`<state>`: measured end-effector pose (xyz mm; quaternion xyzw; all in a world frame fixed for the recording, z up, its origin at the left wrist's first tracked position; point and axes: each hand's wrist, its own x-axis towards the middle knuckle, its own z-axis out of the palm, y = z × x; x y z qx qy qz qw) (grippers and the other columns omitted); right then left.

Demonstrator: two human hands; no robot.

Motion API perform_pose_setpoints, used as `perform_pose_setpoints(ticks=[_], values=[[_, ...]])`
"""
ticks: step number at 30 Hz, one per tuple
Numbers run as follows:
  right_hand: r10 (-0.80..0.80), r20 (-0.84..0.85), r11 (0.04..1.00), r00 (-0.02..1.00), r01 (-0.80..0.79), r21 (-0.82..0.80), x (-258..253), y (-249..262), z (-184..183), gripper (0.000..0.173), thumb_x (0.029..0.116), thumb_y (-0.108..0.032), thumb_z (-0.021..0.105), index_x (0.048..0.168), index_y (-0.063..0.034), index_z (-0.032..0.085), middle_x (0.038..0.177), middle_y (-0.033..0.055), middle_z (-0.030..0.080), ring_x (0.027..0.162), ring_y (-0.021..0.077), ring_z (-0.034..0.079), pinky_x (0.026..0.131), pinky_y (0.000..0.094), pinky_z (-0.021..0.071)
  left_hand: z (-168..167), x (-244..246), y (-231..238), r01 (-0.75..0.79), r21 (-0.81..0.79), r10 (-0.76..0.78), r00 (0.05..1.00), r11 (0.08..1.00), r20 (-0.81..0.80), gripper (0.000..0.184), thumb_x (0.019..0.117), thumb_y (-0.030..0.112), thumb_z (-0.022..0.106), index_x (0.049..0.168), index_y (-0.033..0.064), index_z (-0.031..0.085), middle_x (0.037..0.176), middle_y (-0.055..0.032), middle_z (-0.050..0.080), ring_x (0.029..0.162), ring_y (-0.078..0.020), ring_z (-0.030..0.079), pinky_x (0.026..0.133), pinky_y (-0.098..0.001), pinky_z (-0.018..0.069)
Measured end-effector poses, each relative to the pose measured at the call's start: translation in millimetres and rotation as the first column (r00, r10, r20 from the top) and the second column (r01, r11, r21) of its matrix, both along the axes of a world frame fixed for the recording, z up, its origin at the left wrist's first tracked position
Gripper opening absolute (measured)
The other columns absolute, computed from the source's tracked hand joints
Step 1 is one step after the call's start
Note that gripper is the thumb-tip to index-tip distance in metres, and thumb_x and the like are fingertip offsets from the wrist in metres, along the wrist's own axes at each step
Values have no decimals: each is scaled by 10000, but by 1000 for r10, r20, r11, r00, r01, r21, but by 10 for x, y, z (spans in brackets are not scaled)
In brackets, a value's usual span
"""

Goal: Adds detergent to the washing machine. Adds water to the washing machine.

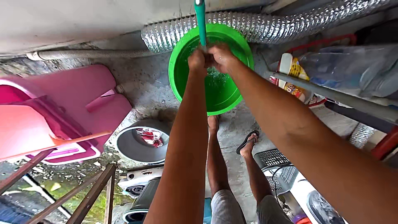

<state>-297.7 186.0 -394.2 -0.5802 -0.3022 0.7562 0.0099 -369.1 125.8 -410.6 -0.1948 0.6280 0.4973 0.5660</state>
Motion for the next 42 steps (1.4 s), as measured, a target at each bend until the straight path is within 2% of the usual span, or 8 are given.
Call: perform_pose_setpoints(ticks=[8,13,16,19,25,33,37,42], values=[[218,126,966,968,-232,116,57,0,78,236,1016,-211,627,1115,-13,710,974,121,728,847,206,712,783,424,610,196,150,-54,-159,-12,159,987,987,21,411,1097,330,332,943,42,582,730,-79,626,634,-199,626,633,-410,569],[658,372,634,655,-748,195,131,150,458,289,974,-174,621,1214,-39,709,1172,195,698,1091,338,668,931,585,530,542,155,-550,124,-68,-132,983,990,-131,464,1076,367,479,1426,74,564,1454,-117,565,1341,-261,535,1073,-519,467],[731,531,383,428,-902,199,196,308,906,329,969,-309,636,1169,-63,723,1138,194,709,1102,385,667,911,658,512,834,91,-1055,206,-187,-267,869,961,-417,389,1024,301,607,1315,45,639,1228,-144,691,1068,-262,699,875,-490,600],[627,596,339,502,-864,372,235,453,1499,417,974,-364,635,1254,-57,674,1164,171,704,1096,350,678,937,602,529,1024,20,-1525,94,-458,-385,702,884,-598,515,907,311,754,1306,20,609,1094,-169,696,915,-283,679,820,-489,556],[456,575,95,679,-679,728,-206,602,2337,539,931,-480,698,1249,-50,629,1013,106,711,887,260,705,789,483,580,606,-29,-1735,243,-377,-322,933,894,-160,696,903,340,785,1473,88,475,1230,-243,660,999,-374,687,773,-555,588],[513,811,-153,280,-900,408,-731,603,2767,305,1007,-271,590,1067,14,678,1067,206,696,1054,385,675,843,558,524,539,-65,-1616,352,-441,-398,917,826,-13,610,850,121,800,1392,38,535,1220,-234,653,1019,-346,681,833,-501,587],[595,751,-11,288,-931,366,-844,494,2779,220,993,-127,520,1044,-11,699,1128,164,692,1089,319,668,833,527,537,429,-83,-1638,468,-428,-509,861,773,23,596,852,148,801,1366,0,538,1176,-227,659,947,-297,684,804,-444,587],[595,328,651,734,-679,339,-479,581,2450,429,1093,-378,454,973,-16,650,696,71,686,528,155,672,501,339,582,431,13,-1659,405,-420,-452,892,812,-14,521,847,48,752,1319,-22,541,1098,-227,663,868,-285,684,736,-425,592]])
